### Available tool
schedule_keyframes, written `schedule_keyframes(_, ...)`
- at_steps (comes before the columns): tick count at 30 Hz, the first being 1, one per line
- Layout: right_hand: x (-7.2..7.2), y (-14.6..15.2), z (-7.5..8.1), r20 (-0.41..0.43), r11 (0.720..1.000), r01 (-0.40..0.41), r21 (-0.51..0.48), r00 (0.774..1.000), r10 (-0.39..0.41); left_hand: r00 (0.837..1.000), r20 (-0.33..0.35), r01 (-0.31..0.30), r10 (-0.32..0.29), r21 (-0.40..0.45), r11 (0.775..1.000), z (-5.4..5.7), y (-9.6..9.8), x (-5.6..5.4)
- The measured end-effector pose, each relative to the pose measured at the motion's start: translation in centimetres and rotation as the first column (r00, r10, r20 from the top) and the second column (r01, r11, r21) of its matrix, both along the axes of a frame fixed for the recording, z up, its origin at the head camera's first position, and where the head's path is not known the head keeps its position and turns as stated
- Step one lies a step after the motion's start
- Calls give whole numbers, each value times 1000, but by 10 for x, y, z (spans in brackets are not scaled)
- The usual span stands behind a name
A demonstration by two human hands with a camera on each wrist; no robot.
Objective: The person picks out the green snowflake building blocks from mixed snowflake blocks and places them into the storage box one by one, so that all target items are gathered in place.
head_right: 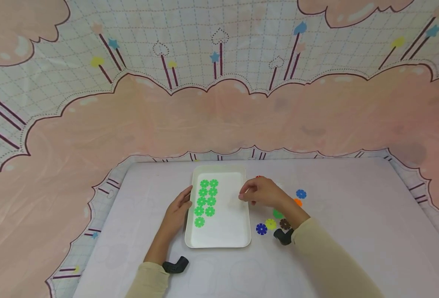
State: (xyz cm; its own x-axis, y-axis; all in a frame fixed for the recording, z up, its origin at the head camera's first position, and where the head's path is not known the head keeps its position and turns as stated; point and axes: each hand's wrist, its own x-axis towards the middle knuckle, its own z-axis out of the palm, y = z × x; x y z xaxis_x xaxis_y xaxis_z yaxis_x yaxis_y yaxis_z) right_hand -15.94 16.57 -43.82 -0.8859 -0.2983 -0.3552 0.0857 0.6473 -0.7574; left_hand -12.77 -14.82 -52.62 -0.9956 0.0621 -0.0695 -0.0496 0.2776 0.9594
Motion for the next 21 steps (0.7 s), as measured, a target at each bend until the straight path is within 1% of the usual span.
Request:
schedule_keyframes(9, 8, 30, -6, -46, 1000, 16, 18, 999, -15, 1000, 12, -10, 10, -9, 1000, 1, 1, 0)
schedule_keyframes(17, 14, 57, -11, -24, 997, 25, 78, 999, -23, 1000, 19, -11, 11, -8, 1000, 2, 1, 1)
schedule_keyframes(21, 18, 66, -13, -12, 995, 31, 90, 999, -30, 1000, 25, -13, 13, -5, 1000, 2, 1, 0)
